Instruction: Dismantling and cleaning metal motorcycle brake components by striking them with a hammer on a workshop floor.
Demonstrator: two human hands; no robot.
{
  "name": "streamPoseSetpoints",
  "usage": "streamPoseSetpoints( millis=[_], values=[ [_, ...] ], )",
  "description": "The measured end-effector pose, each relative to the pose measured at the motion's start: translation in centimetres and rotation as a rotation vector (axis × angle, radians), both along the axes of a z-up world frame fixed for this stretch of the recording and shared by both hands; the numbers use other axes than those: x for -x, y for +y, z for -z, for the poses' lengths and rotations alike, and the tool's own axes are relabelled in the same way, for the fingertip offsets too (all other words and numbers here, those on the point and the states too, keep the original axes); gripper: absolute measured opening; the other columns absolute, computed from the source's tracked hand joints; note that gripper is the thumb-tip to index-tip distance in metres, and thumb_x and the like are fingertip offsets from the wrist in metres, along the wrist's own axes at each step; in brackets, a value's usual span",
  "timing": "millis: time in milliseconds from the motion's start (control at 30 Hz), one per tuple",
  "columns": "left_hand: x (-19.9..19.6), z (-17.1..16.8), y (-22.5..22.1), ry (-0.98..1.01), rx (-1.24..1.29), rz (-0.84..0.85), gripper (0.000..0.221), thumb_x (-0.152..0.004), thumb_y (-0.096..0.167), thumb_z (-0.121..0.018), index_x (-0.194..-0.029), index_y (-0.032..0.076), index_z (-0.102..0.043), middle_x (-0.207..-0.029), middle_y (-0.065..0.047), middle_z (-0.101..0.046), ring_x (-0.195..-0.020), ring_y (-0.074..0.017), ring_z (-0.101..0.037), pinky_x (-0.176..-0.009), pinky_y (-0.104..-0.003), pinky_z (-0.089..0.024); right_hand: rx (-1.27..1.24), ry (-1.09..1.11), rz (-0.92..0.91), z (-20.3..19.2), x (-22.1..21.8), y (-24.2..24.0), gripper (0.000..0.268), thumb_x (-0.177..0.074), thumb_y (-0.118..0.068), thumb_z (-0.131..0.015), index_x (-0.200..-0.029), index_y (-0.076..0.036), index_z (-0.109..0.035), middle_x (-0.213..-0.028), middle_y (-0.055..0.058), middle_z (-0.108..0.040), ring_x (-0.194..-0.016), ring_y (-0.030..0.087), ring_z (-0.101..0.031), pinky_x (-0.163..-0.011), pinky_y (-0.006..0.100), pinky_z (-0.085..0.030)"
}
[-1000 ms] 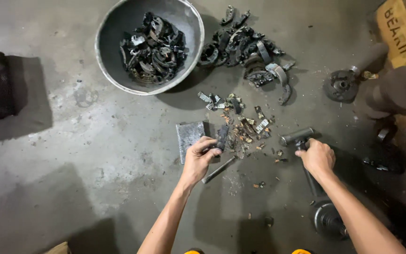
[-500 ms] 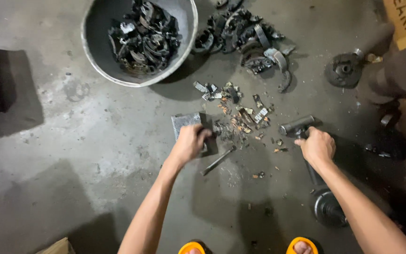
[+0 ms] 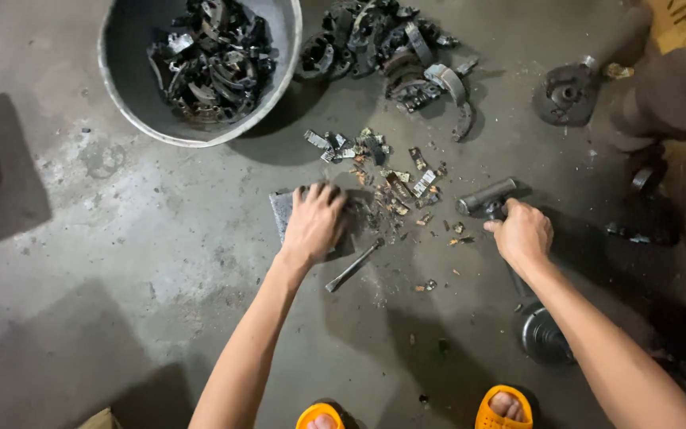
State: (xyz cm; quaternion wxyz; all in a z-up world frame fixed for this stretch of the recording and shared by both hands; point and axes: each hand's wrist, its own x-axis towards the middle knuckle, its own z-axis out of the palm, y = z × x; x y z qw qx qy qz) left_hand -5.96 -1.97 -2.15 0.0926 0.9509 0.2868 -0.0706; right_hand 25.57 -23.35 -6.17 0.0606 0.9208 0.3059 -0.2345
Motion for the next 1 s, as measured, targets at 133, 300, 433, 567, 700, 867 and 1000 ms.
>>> streamPoseSetpoints(
  millis=[133, 300, 433, 567, 700, 867, 1000],
  values=[
    [1.2, 3.9, -0.8, 0.079, -0.115, 0.067, 0.062, -0.072, 0.04, -0.085, -0.126, 0.018, -0.064, -0.128, -0.007, -0.061, -0.129, -0.0275, -0.048, -0.11, -0.062, -0.034, 0.005, 0.014, 0.011, 0.5, -0.4, -0.2, 0.034, -0.089, -0.029, -0.079, -0.119, -0.012, -0.076, -0.115, 0.014, -0.076, -0.113, 0.041, -0.07, -0.096, 0.05, -0.057],
    [0.0, 1.7, -2.6, 0.043, -0.242, 0.033, 0.047, -0.081, 0.022, -0.077, -0.124, 0.01, -0.068, -0.129, -0.018, -0.059, -0.129, -0.0352, -0.049, -0.11, -0.065, -0.034, -0.029, 0.008, 0.0, 1.8, -0.7, -0.9, 0.037, -0.088, -0.031, -0.081, -0.12, -0.013, -0.076, -0.115, 0.014, -0.076, -0.113, 0.042, -0.069, -0.098, 0.05, -0.055],
    [0.6, 5.4, -9.3, -0.051, -0.13, 0.169, 0.028, -0.088, 0.016, -0.068, -0.115, 0.008, -0.069, -0.113, -0.02, -0.061, -0.11, -0.0361, -0.059, -0.088, -0.055, -0.049, -0.058, -0.005, 0.003, 1.8, -0.4, -0.8, 0.033, -0.087, -0.031, -0.083, -0.114, -0.013, -0.077, -0.11, 0.014, -0.077, -0.109, 0.041, -0.071, -0.095, 0.05, -0.056],
    [0.7, 7.3, -13.6, 0.014, -0.061, 0.153, 0.014, -0.091, 0.016, -0.061, -0.102, 0.012, -0.069, -0.096, -0.009, -0.064, -0.091, -0.0274, -0.065, -0.068, -0.041, -0.053, -0.061, 0.012, -0.005, 0.7, -0.5, -0.4, 0.032, -0.087, -0.03, -0.082, -0.113, -0.012, -0.077, -0.108, 0.014, -0.077, -0.107, 0.04, -0.072, -0.093, 0.05, -0.057],
    [0.0, 2.9, -13.3, -0.013, -0.076, 0.141, 0.012, -0.091, 0.018, -0.059, -0.098, 0.012, -0.066, -0.093, -0.007, -0.063, -0.09, -0.026, -0.064, -0.064, -0.037, -0.053, -0.125, 0.014, -0.021, 0.0, -0.2, -1.0, 0.032, -0.086, -0.029, -0.083, -0.111, -0.009, -0.076, -0.106, 0.015, -0.077, -0.107, 0.04, -0.072, -0.092, 0.051, -0.057],
    [0.7, 6.1, -13.1, 0.078, -0.174, -0.054, 0.017, -0.09, 0.011, -0.06, -0.107, 0.008, -0.059, -0.101, -0.012, -0.06, -0.099, -0.0291, -0.065, -0.068, -0.034, -0.057, -0.163, 0.036, -0.004, 0.5, -0.2, -1.8, 0.034, -0.087, -0.031, -0.083, -0.112, -0.01, -0.075, -0.105, 0.012, -0.077, -0.108, 0.036, -0.072, -0.09, 0.05, -0.058],
    [1.1, 7.6, -12.1, -0.012, 0.169, -0.221, 0.02, -0.079, -0.001, -0.062, -0.098, 0.001, -0.057, -0.095, -0.017, -0.064, -0.089, -0.0389, -0.071, -0.072, -0.043, -0.061, -0.183, 0.042, -0.024, 0.7, -0.5, -2.0, 0.035, -0.088, -0.033, -0.082, -0.115, -0.013, -0.074, -0.109, 0.01, -0.077, -0.111, 0.033, -0.071, -0.09, 0.051, -0.058]
  ],
)
